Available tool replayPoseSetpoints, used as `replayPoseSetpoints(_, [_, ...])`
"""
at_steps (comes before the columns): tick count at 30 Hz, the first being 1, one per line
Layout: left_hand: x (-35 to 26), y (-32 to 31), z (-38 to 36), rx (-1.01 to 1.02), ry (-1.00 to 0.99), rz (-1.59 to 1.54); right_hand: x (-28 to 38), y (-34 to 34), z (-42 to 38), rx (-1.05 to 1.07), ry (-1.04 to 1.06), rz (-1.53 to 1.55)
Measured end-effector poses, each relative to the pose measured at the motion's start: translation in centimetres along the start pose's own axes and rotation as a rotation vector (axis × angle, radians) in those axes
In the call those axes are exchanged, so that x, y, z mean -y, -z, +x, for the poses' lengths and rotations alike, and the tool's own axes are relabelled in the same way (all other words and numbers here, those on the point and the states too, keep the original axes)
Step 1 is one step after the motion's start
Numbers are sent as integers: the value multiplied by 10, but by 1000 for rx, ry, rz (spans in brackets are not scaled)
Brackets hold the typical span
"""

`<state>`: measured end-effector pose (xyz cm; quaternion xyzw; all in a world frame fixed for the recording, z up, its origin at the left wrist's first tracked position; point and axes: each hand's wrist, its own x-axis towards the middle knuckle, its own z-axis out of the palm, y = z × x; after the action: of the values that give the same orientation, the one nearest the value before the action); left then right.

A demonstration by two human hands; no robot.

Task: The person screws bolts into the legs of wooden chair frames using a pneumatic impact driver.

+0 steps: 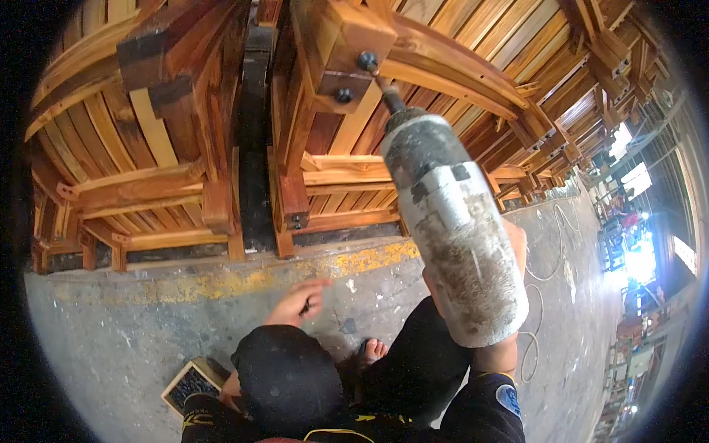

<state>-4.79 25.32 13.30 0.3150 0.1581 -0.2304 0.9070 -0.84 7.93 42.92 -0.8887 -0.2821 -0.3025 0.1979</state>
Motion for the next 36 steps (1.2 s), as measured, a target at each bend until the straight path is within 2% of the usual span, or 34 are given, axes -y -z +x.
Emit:
replayPoseSetpoints(4, [-31, -6, 5, -135, -257, 163, -1, -14, -9, -185, 128, 60])
replayPoseSetpoints(6, [-42, -5, 3, -156, -430, 391, -12, -9, -16, -76, 105, 12])
replayPoseSetpoints(7, [-42, 0, 8, -178, -411, 378, -9, -9, -15, 6, 93, -45])
replayPoseSetpoints(8, [-38, 8, 19, -259, -620, 631, 1, -5, -9, 32, -119, 304])
replayPoseSetpoints(9, [-38, 13, 24, -334, -828, 896, 1, -1, -4, 72, 16, 169])
replayPoseSetpoints(12, [-52, 1, 13, -461, -789, 1078, -1, -12, -5, -3, 13, 253])
replayPoseSetpoints(14, [-60, -9, 6, -522, -728, 1135, 1, -21, -5, -316, -11, 547])
replayPoseSetpoints(15, [-60, -12, 2, -582, -679, 1191, 11, -19, -4, -310, -23, 548])
replayPoseSetpoints(17, [-58, -14, -1, -603, -699, 1202, 37, -10, 6, -4, 204, 589])
replayPoseSetpoints(19, [-54, -15, -4, -617, -718, 1209, 35, -11, 8, -47, 144, 518])
replayPoseSetpoints(23, [-48, -16, -12, -512, -741, 1156, 15, -10, 4, -41, 49, 383])
replayPoseSetpoints(25, [-48, -21, -16, -465, -720, 1114, 12, -5, 7, 152, 61, 505])
replayPoseSetpoints(27, [-49, -26, -19, -402, -870, 1009, 1, -7, -3, 158, 19, 478])
replayPoseSetpoints(31, [-47, -26, -23, -379, -959, 1063, -11, -13, -31, 53, -9, 397])
replayPoseSetpoints(33, [-48, -27, -31, -396, -873, 1136, -15, -16, -44, -6, -15, 354])
replayPoseSetpoints(35, [-28, 6, -31, -262, -786, 1297, -21, -19, -44, -101, 12, 302])
replayPoseSetpoints(36, [-27, 12, -42, -179, -548, 1483, -25, -20, -37, -166, 42, 270])
